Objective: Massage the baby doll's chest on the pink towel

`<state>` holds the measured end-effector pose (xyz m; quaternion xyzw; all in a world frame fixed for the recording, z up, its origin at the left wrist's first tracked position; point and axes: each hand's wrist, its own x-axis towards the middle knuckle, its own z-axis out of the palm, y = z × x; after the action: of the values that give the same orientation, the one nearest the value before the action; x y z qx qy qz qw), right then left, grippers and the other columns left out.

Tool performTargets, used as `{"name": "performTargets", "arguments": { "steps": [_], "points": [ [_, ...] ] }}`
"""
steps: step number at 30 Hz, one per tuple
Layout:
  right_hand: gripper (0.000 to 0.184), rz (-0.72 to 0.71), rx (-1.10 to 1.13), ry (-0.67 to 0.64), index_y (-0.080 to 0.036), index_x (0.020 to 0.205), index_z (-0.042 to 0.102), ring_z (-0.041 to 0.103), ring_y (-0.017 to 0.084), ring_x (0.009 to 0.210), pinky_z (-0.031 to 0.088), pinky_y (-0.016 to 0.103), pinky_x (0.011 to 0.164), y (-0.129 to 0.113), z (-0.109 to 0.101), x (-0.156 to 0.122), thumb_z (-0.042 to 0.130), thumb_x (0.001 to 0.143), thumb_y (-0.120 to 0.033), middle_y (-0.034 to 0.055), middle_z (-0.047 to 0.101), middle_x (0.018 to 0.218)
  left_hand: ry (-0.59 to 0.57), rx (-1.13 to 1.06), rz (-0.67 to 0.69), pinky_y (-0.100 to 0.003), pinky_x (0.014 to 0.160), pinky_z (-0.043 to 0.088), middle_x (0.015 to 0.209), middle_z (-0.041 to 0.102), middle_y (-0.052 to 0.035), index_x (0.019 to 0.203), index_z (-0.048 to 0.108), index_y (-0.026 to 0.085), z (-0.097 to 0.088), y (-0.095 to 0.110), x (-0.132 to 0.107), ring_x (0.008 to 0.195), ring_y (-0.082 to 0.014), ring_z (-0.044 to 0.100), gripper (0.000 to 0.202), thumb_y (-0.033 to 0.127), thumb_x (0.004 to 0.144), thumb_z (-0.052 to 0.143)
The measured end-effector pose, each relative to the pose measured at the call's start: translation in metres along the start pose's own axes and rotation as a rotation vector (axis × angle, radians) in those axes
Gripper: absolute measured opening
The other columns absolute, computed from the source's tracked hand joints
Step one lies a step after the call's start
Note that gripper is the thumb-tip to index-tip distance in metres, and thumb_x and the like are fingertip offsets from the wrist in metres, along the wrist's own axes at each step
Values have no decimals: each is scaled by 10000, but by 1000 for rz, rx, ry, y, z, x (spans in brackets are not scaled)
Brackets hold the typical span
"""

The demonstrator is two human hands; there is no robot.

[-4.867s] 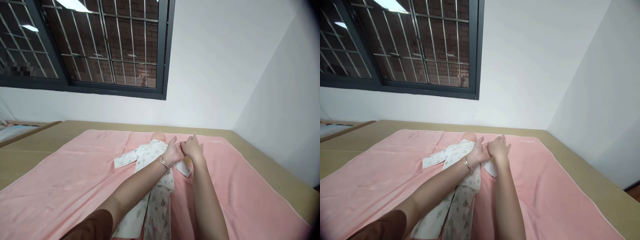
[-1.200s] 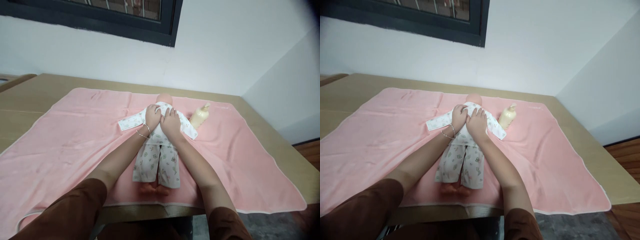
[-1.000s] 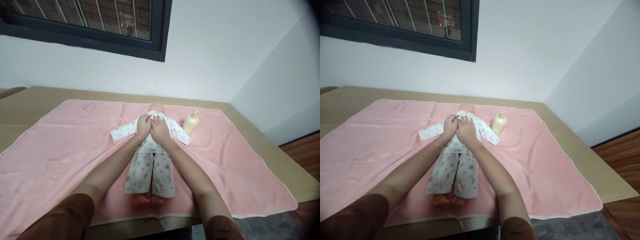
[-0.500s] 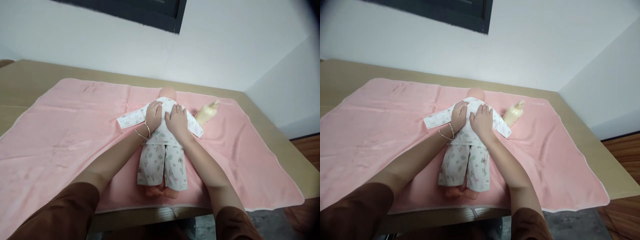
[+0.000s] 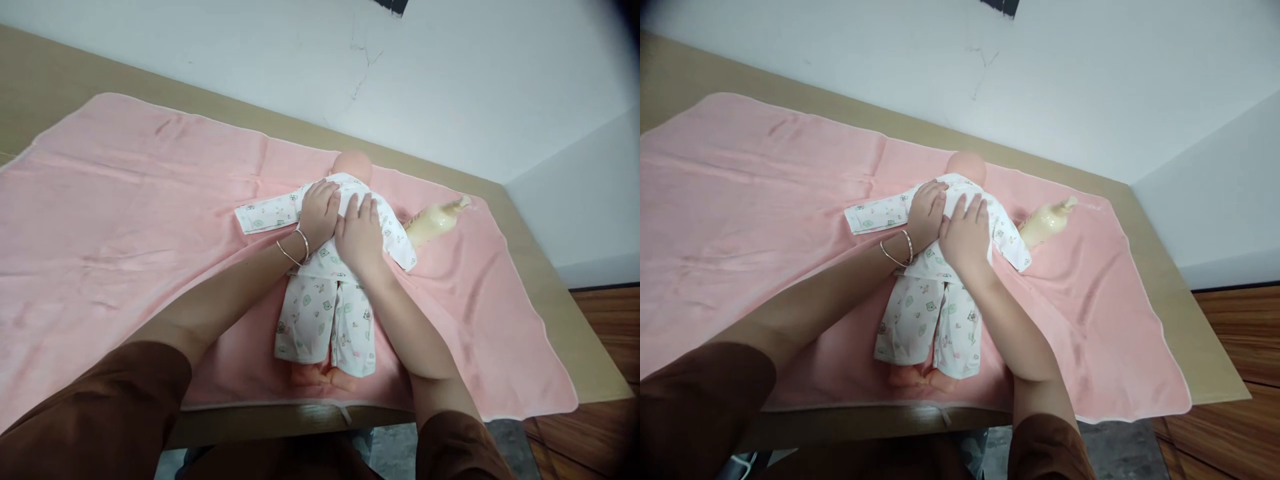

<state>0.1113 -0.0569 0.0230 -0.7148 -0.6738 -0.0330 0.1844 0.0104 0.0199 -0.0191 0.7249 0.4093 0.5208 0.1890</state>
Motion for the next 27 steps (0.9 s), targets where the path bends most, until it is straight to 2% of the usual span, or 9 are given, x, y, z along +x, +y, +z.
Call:
{"name": "performTargets", "arguments": {
  "steps": [3, 7, 9, 11, 14, 17, 20, 25, 27],
  "points": [
    [574, -121, 6, -37, -110, 1521, 366, 93, 380, 1527, 150, 612, 1198, -1, -2, -2, 354, 978, -293, 175, 217, 1636, 0, 46, 8, -483, 1201, 280, 1284, 654, -105, 1150, 642, 193, -3, 3, -1, 1342, -260, 480, 466, 477, 1011, 301],
    [528, -267, 108, -130, -284, 1510, 389, 128, 316, 1534, 168, 619, 1193, 31, -4, 19, 358, 993, -387, 34, 235, 1649, 13, 96, 44, -491, 1201, 259, 1335, 609, -107, 1179, 625, 197, -7, 12, -3, 1362, -273, 442, 374, 393, 993, 367],
    [544, -220, 138, -78, -238, 1513, 384, 190, 294, 1523, 205, 577, 1194, 42, -3, 25, 318, 1009, -431, 74, 270, 1635, 13, 119, 77, -481, 1159, 309, 1282, 622, -108, 1173, 625, 203, -9, 16, -3, 1294, -274, 484, 342, 354, 980, 386],
    [582, -124, 123, 5, -158, 1508, 388, 267, 299, 1496, 232, 550, 1189, 44, -2, 24, 292, 1015, -452, 145, 340, 1596, 14, 148, 95, -476, 1095, 362, 1184, 642, -110, 1145, 635, 211, -10, 18, -4, 1195, -277, 523, 319, 310, 965, 391],
    [585, -43, 42, 94, -87, 1450, 461, 396, 328, 1418, 252, 536, 1177, 34, -2, 13, 280, 1020, -439, 210, 489, 1480, 22, 191, 73, -477, 1020, 398, 1090, 637, -109, 1101, 647, 221, -10, 17, -4, 1100, -283, 529, 288, 265, 935, 416],
    [556, -58, -11, 116, -77, 1384, 534, 487, 325, 1336, 295, 495, 1158, 26, -3, 6, 262, 1023, -401, 215, 572, 1390, 21, 208, 44, -484, 1007, 402, 1100, 617, -119, 1104, 643, 207, -9, 15, -3, 1094, -294, 516, 280, 257, 904, 455],
    [550, -66, 18, 114, -88, 1401, 512, 452, 307, 1369, 303, 479, 1161, 30, -1, 11, 289, 1016, -413, 189, 541, 1432, -16, 204, 41, -478, 1028, 405, 1154, 610, -129, 1142, 630, 191, -7, 12, -1, 1127, -299, 516, 308, 270, 896, 462],
    [668, -73, 85, -37, -99, 1509, 358, 279, 352, 1482, 165, 593, 1194, 47, 2, 27, 353, 984, -511, 190, 363, 1572, -126, 251, 30, -454, 1128, 357, 1315, 600, -121, 1263, 565, 167, -6, 8, 4, 1260, -278, 505, 396, 311, 922, 423],
    [693, -90, 93, -83, -118, 1529, 324, 259, 364, 1489, 122, 628, 1189, 52, 1, 30, 353, 979, -537, 188, 324, 1593, -155, 274, 23, -447, 1159, 326, 1367, 584, -127, 1295, 543, 150, -6, 8, 5, 1319, -276, 481, 422, 320, 930, 415]
  ]
}}
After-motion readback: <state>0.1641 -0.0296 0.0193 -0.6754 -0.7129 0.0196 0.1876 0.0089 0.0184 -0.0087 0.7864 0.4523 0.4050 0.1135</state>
